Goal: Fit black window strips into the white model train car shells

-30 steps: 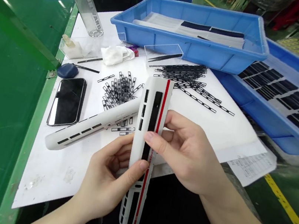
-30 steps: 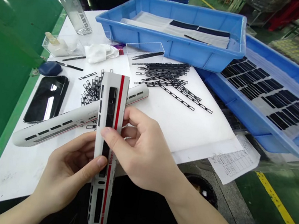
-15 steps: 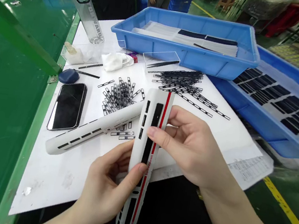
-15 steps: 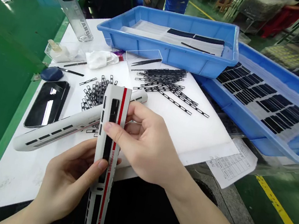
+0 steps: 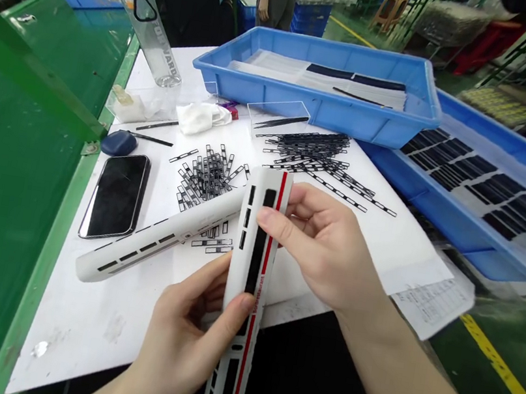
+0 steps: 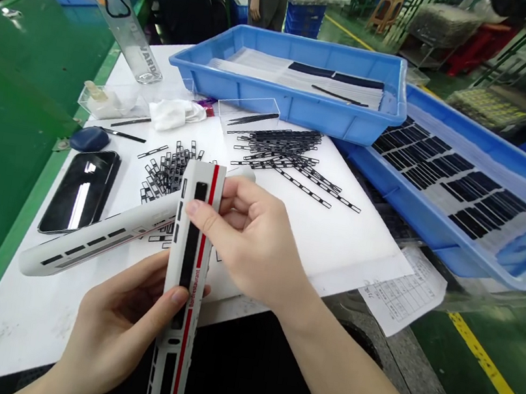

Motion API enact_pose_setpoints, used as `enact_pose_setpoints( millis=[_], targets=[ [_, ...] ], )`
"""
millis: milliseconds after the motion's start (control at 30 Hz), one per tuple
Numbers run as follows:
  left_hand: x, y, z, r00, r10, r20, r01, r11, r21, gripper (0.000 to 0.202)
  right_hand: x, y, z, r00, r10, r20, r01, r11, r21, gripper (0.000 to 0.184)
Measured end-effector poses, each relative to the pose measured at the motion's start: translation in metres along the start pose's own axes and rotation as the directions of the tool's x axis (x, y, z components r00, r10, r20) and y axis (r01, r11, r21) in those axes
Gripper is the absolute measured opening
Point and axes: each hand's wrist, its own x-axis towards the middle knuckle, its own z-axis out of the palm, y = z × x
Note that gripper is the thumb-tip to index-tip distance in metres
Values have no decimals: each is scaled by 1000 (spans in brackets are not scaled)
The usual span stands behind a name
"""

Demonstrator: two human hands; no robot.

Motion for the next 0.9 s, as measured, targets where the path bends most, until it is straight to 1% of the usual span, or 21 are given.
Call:
enact_pose_setpoints(
  millis=[100,233,367,467,533,567,633,667,700,767,800,833,900],
  targets=[
    [0,0,0,1000,7,-6,-7,1000,4,39,2,-1,-2,1000,-14,-3,14,1000,19,23],
    [-1,-1,-2,999,38,15,-38,999,20,39,4,-5,-3,999,-21,-48,21,1000,10,16],
    [0,-1,-3,1000,10,30,-10,1000,-8,41,7,-10,-3,1000,16,8,-16,999,31,18],
    [-1,-2,-3,999,28,23,-27,1000,-11,45,6,-12,-4,1000,-7,20,8,999,-32,18],
    [-3,-5,-3,998,64,-7,-64,998,9,52,2,-13,-4,998,-46,-40,41,992,-122,22],
    [-4,-6,-2,997,78,-23,-77,997,24,54,-1,-13,-3,992,-92,-92,73,979,-191,28],
    [-7,-10,-1,994,94,-57,-90,994,58,57,-9,-11,-2,951,-257,-171,181,912,-367,41],
    [-8,-11,0,993,98,-70,-93,993,77,58,-13,-10,-2,925,-343,-165,238,859,-452,45],
    [-9,-12,1,991,104,-79,-96,991,95,60,-16,-9,-2,904,-408,-128,289,803,-522,46],
    [-11,-13,2,989,115,-90,-104,987,122,62,-20,-6,-4,880,-475,-29,366,715,-595,40],
    [-12,-13,2,989,118,-88,-107,986,129,63,-21,-5,-5,874,-485,3,387,693,-608,36],
    [-12,-13,2,989,120,-83,-108,985,135,63,-22,-5,-6,871,-490,14,393,681,-618,32],
    [-12,-12,2,989,119,-84,-107,985,136,62,-23,-5,-8,860,-510,-8,386,659,-645,29]
  ],
)
